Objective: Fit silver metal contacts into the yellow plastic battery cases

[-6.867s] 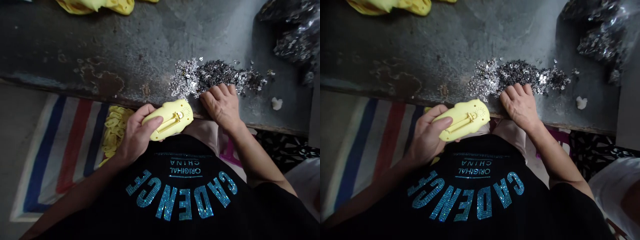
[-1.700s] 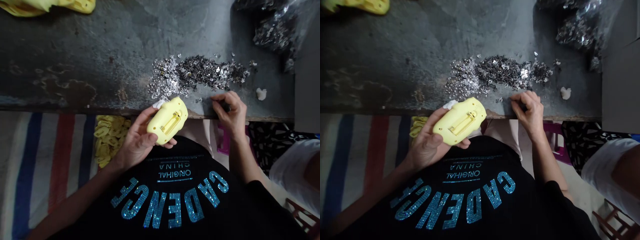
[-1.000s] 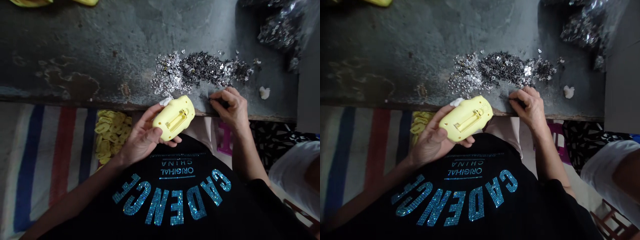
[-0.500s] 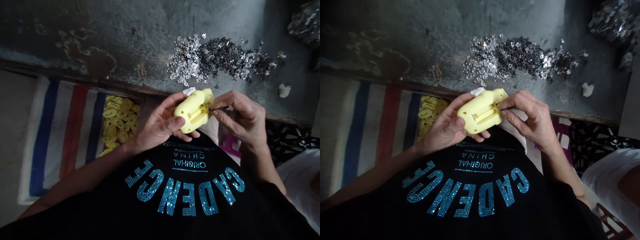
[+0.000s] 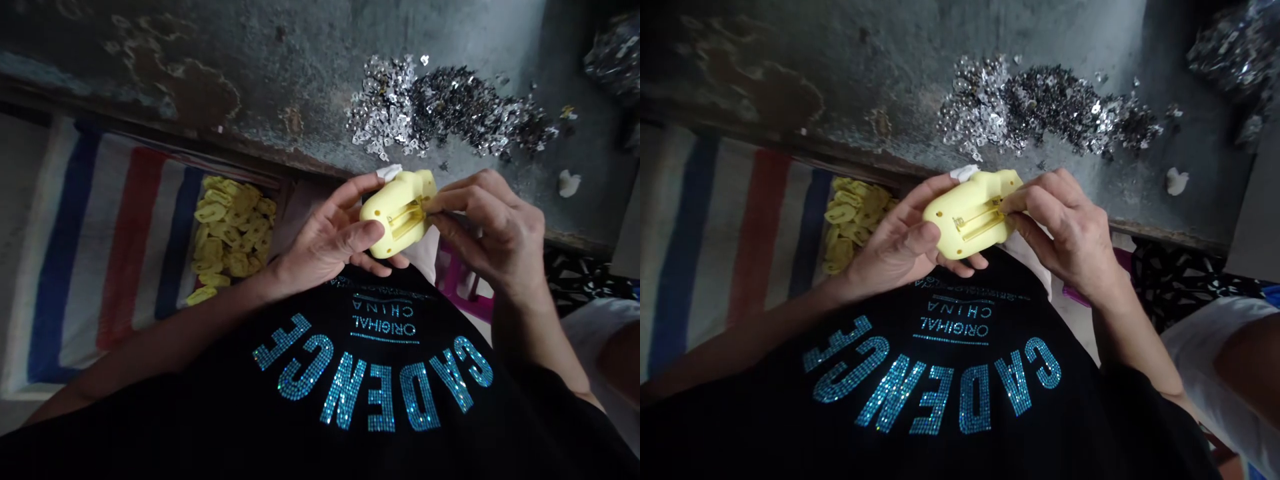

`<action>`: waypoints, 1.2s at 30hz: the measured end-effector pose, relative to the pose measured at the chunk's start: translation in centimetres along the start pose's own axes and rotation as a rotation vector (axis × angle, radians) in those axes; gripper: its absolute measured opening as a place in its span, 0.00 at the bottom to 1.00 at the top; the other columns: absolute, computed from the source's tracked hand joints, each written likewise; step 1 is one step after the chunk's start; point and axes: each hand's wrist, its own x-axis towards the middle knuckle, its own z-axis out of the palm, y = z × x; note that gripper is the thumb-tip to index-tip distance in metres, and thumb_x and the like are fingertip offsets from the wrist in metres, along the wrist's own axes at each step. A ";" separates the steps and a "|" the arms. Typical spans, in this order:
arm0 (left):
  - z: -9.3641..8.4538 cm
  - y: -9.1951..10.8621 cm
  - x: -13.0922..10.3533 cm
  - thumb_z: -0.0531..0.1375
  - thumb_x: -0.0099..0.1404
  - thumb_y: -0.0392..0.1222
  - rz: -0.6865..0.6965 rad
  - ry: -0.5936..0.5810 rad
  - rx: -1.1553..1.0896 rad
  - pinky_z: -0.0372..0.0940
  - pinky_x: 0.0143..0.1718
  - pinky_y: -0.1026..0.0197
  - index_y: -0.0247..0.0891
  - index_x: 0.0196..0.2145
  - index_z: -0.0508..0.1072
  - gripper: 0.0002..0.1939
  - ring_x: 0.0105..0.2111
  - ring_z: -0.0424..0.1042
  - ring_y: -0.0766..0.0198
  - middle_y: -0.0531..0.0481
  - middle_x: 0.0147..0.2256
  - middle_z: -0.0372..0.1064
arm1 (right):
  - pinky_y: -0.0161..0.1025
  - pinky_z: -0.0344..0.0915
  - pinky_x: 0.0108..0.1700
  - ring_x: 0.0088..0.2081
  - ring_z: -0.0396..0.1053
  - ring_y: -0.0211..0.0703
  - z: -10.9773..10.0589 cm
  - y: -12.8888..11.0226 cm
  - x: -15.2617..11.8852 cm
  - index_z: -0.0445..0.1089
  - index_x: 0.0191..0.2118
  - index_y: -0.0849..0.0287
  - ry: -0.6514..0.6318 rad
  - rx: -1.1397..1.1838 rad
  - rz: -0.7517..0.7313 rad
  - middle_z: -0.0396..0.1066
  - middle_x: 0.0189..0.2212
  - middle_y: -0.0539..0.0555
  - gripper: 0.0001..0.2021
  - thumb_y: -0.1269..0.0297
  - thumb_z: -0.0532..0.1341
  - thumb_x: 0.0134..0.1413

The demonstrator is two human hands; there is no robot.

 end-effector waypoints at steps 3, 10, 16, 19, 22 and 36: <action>-0.1 0.0 -0.1 0.80 0.68 0.61 -0.013 0.011 0.034 0.86 0.32 0.63 0.52 0.71 0.67 0.43 0.36 0.91 0.55 0.47 0.60 0.84 | 0.50 0.79 0.49 0.45 0.80 0.51 -0.1 0.0 0.2 0.81 0.55 0.48 -0.017 -0.025 -0.013 0.83 0.45 0.54 0.11 0.71 0.68 0.75; -0.2 -0.2 0.1 0.81 0.65 0.63 -0.030 0.027 0.012 0.86 0.31 0.62 0.54 0.70 0.69 0.44 0.35 0.91 0.56 0.49 0.61 0.83 | 0.51 0.77 0.48 0.45 0.79 0.52 0.2 0.0 0.4 0.80 0.58 0.47 -0.047 -0.119 -0.059 0.84 0.46 0.54 0.11 0.68 0.68 0.77; -0.1 0.0 0.4 0.82 0.63 0.63 -0.037 0.059 -0.007 0.85 0.30 0.62 0.53 0.68 0.71 0.43 0.34 0.91 0.56 0.50 0.60 0.83 | 0.50 0.79 0.48 0.44 0.79 0.50 0.3 -0.7 0.1 0.79 0.59 0.49 0.010 -0.153 -0.067 0.85 0.47 0.54 0.12 0.70 0.67 0.77; -0.1 0.0 0.5 0.83 0.62 0.64 -0.043 0.072 -0.010 0.85 0.30 0.62 0.52 0.68 0.70 0.45 0.34 0.91 0.55 0.50 0.57 0.84 | 0.48 0.79 0.49 0.45 0.81 0.48 0.5 -1.1 -0.3 0.80 0.57 0.50 0.085 -0.144 -0.025 0.86 0.48 0.53 0.13 0.74 0.68 0.75; 0.0 0.0 0.4 0.83 0.61 0.62 -0.041 0.078 -0.029 0.85 0.30 0.62 0.51 0.69 0.68 0.47 0.34 0.91 0.54 0.50 0.56 0.84 | 0.49 0.79 0.48 0.43 0.81 0.47 1.0 -1.1 -1.0 0.81 0.56 0.47 0.168 -0.159 0.023 0.86 0.47 0.51 0.14 0.74 0.68 0.74; 0.4 -0.6 -0.3 0.79 0.70 0.57 0.065 0.011 0.083 0.85 0.33 0.63 0.55 0.70 0.66 0.40 0.38 0.91 0.54 0.49 0.59 0.84 | 0.51 0.81 0.47 0.44 0.82 0.50 2.4 -0.6 -2.5 0.84 0.56 0.48 0.294 -0.055 0.149 0.86 0.48 0.54 0.10 0.67 0.70 0.75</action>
